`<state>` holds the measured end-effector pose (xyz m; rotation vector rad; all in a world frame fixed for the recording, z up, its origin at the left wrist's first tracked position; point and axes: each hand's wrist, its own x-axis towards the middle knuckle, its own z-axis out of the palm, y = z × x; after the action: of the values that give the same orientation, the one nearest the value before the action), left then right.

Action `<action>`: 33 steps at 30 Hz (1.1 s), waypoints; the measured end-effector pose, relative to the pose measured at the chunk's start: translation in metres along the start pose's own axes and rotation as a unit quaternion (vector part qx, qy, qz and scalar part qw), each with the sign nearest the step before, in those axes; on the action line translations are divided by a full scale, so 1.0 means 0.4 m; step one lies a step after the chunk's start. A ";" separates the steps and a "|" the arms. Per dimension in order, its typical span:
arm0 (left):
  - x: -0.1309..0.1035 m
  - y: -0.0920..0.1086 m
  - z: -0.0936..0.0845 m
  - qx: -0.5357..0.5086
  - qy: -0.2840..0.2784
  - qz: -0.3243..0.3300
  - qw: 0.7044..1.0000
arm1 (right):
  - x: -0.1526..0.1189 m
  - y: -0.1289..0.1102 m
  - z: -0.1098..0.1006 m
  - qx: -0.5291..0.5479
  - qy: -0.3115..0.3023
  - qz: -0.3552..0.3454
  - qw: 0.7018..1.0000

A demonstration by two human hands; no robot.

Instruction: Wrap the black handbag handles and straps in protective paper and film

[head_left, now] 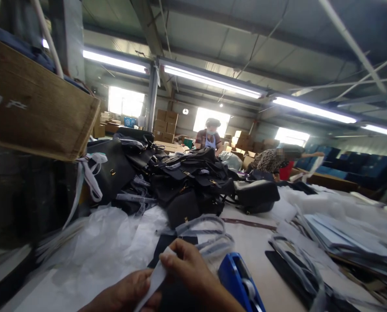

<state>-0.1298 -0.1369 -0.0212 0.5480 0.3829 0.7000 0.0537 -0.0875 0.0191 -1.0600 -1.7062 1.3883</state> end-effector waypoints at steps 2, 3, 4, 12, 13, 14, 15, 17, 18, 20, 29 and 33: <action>0.005 0.008 -0.010 0.008 -0.028 -0.018 0.999 | 0.007 0.004 -0.001 0.010 -0.001 0.016 1.000; 0.007 0.011 -0.014 0.008 -0.043 -0.029 0.999 | 0.011 0.007 -0.002 0.011 0.002 0.025 1.000; 0.008 0.015 -0.020 0.001 -0.055 -0.041 0.998 | 0.013 0.011 -0.003 0.011 0.003 0.033 0.999; 0.010 0.016 -0.028 -0.098 -0.033 -0.058 0.993 | -0.040 0.026 0.003 0.036 -0.040 0.030 0.998; 0.011 0.014 -0.022 -0.089 -0.022 -0.047 0.995 | -0.046 0.026 0.014 0.006 -0.029 0.039 0.999; 0.011 0.012 -0.015 -0.076 -0.008 -0.035 0.996 | -0.050 0.026 0.028 -0.020 -0.021 0.051 0.998; 0.011 0.009 -0.009 -0.062 0.007 -0.022 0.998 | -0.050 0.027 0.042 -0.033 -0.017 0.062 0.997; 0.009 0.004 0.003 -0.035 0.039 -0.002 0.999 | -0.042 0.032 0.069 -0.009 -0.019 0.068 0.997; 0.007 0.002 0.007 -0.023 0.055 0.006 0.998 | -0.036 0.036 0.080 0.015 -0.021 0.066 0.997; 0.002 -0.001 0.012 -0.007 0.085 0.019 0.996 | -0.022 0.046 0.093 0.057 -0.016 0.056 0.997; -0.016 -0.008 0.026 0.138 0.214 0.046 0.966 | -0.002 0.052 0.116 0.118 -0.023 0.070 0.990; -0.028 -0.004 0.045 0.187 0.252 0.069 0.947 | 0.011 0.032 0.132 0.102 -0.028 0.068 0.992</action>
<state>-0.1280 -0.1517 -0.0061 0.7586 0.9777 0.9093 0.0073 -0.1045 -0.0036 -1.0468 -1.5142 1.6546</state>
